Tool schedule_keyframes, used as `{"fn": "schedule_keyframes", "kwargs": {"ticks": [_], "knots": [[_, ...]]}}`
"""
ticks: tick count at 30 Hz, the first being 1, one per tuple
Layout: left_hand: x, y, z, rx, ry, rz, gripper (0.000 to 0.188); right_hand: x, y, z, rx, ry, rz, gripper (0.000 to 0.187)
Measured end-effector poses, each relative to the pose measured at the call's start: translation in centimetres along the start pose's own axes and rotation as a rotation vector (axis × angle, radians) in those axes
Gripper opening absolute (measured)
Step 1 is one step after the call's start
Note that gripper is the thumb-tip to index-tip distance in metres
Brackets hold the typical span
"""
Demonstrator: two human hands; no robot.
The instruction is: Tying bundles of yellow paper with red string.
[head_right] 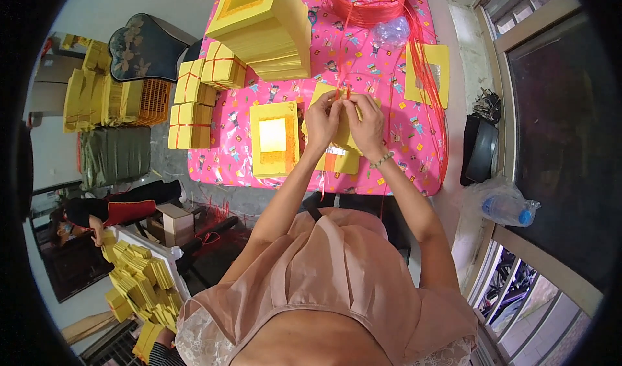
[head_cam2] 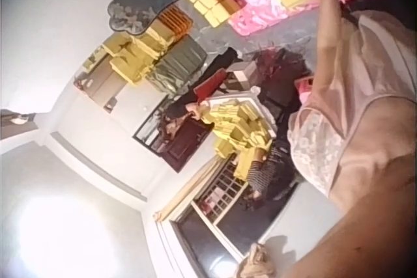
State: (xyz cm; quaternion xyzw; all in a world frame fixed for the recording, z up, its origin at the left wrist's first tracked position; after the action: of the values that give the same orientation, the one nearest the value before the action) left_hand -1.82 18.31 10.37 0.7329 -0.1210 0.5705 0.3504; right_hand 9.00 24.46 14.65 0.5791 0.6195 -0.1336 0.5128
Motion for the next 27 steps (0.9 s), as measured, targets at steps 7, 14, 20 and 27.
{"fn": "schedule_keyframes", "kwargs": {"ticks": [7,14,20,27], "knots": [[0.8,-0.1,0.5,-0.084,-0.108,-0.098,0.023,0.8,-0.1,1.6,0.018,-0.042,-0.022,0.009],[0.2,-0.4,0.0,-0.062,-0.002,-0.074,0.017,2.4,-0.6,1.1,-0.016,-0.085,0.278,0.015],[0.0,-0.4,-0.1,0.046,-0.203,0.086,0.016,3.7,-2.2,1.8,-0.111,0.063,0.257,0.018],[-0.1,-0.4,0.1,-0.036,-0.108,0.024,0.017,4.9,-1.1,-0.5,0.004,-0.156,0.095,0.021]]}}
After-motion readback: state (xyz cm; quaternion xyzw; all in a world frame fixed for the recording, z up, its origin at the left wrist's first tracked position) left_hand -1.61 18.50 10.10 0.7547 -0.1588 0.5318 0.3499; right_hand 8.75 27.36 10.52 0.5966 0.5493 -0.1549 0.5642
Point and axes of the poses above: each hand's wrist, its own z-axis away from the middle knuckle, its own y-axis out of the back of the hand, x = y × z, the point moved 5 cm from there along -z, towards the middle knuckle, and after that the axes turned 4 degrees about x, right-handed, at the moved point
